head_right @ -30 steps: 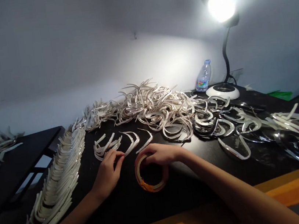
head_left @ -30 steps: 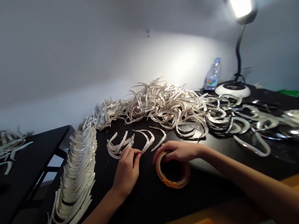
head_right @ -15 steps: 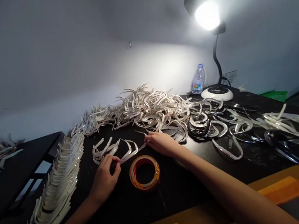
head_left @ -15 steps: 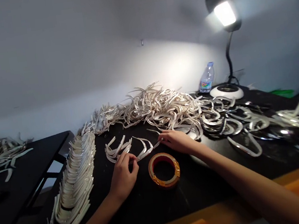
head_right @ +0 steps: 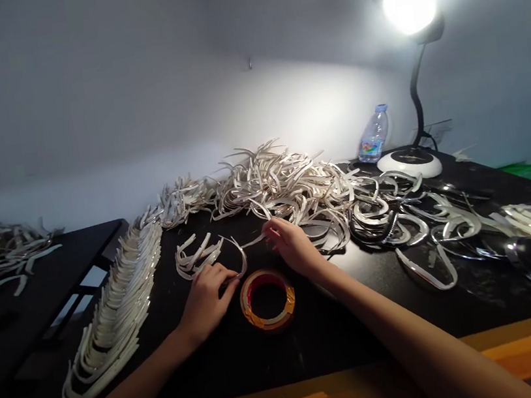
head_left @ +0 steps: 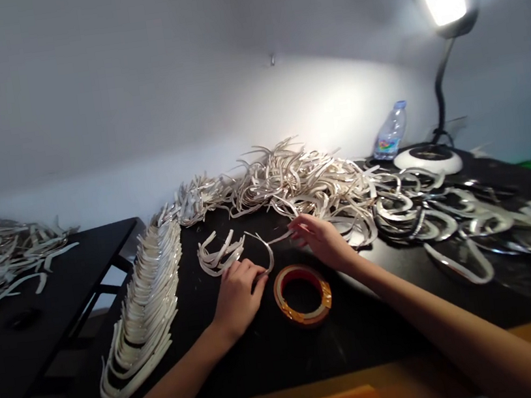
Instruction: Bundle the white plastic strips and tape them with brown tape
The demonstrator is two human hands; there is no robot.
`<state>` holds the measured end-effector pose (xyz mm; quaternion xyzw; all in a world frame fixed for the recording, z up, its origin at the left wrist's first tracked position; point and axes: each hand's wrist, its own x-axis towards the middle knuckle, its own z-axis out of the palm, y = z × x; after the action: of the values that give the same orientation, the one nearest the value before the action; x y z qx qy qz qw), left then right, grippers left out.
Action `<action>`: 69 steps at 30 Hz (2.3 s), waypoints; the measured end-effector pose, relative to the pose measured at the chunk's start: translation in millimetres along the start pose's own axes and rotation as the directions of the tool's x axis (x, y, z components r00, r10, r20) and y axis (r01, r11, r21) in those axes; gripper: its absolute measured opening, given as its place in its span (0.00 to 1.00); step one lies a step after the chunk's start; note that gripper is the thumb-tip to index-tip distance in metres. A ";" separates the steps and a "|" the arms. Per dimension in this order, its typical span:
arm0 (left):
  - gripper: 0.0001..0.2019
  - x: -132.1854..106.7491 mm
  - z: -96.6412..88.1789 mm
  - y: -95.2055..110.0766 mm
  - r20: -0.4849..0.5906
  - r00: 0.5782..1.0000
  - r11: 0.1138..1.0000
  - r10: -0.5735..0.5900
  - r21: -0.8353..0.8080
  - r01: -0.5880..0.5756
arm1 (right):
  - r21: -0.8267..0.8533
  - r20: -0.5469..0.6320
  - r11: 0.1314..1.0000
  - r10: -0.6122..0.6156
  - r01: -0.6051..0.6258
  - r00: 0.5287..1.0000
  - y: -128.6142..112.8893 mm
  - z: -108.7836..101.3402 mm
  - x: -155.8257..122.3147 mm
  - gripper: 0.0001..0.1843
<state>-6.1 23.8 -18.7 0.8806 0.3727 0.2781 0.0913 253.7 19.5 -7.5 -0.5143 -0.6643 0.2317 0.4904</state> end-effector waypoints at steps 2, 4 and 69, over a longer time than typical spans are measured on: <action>0.06 -0.3 -3.1 -0.6 -0.088 0.996 0.995 -0.028 -0.097 0.019 | 0.166 -0.098 0.986 0.017 0.000 0.995 -4.1 4.3 -0.7 0.13; 0.06 -1.7 -8.1 0.9 -0.182 0.980 0.977 -0.083 -0.210 0.044 | 0.264 -0.167 0.964 0.019 0.026 0.986 -14.4 9.5 -3.5 0.16; 0.06 -18.4 -13.6 27.8 -0.303 0.941 0.808 -0.152 -0.587 -0.059 | 0.499 0.166 0.844 0.130 -0.197 0.977 -72.2 37.5 -41.2 0.20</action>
<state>-7.3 -9.5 -4.9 0.7389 0.3001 0.5227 0.3012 187.0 -36.9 18.7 -0.4043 -0.5620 0.4730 0.5449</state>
